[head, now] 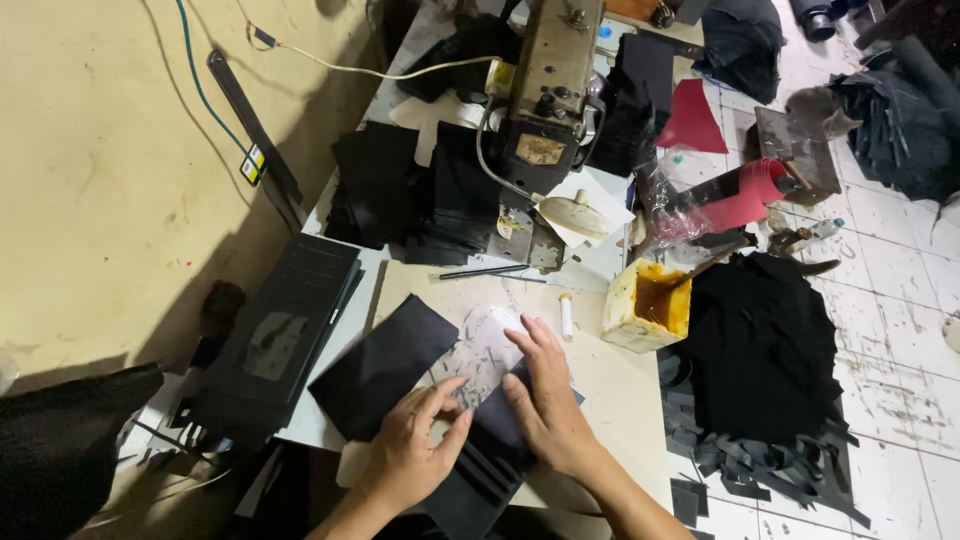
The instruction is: The person lays a black leather panel on the work table, applies glue along its top edge using a small stick from a yellow glue container, then folds and presses the edge over. They align the panel with other cut leather pieces, stack the assembled panels, and repeat the gluing and folding on additional pieces.
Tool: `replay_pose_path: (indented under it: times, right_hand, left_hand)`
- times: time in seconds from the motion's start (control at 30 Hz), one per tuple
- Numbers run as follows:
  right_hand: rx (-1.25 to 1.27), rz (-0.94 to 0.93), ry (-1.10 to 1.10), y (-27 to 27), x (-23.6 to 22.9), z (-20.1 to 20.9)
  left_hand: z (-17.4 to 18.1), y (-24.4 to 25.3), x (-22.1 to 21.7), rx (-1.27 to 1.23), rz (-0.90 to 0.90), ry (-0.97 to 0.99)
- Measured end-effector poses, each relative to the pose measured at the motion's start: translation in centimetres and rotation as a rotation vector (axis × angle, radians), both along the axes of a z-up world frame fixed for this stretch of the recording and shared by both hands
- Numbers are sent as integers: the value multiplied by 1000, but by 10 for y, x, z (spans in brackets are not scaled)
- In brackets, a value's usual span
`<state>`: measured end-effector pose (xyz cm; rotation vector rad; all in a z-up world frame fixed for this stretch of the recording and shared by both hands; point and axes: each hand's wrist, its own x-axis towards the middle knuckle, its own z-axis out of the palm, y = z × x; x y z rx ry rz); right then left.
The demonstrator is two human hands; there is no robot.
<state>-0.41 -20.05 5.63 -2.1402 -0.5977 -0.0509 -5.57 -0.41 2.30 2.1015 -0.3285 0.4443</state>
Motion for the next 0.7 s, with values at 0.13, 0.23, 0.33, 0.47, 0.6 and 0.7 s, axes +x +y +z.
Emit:
replay_pose_path:
  times: [0.13,0.23,0.33,0.47,0.6,0.7]
  right_hand:
    - [303,21,111,-8,6,2]
    - [651,36,244,-17,11,-8]
    - [967,149,335,-27,14,-19]
    - [1246,151,486,-40,20,-36]
    - [1350,47,524,-46,23,-43]
    - [1340,61,502,-45,22,-46]
  left_hand:
    - [10,-3,-2,120,-51,16]
    - [5,-4,-2,142,-55,-31]
    - [5,-5,-1,223,-45,31]
    - [9,-5,-1,228,-63,25]
    - [7,-5,1,213,-71,6]
    - [10,-4,1,217,-77,-5]
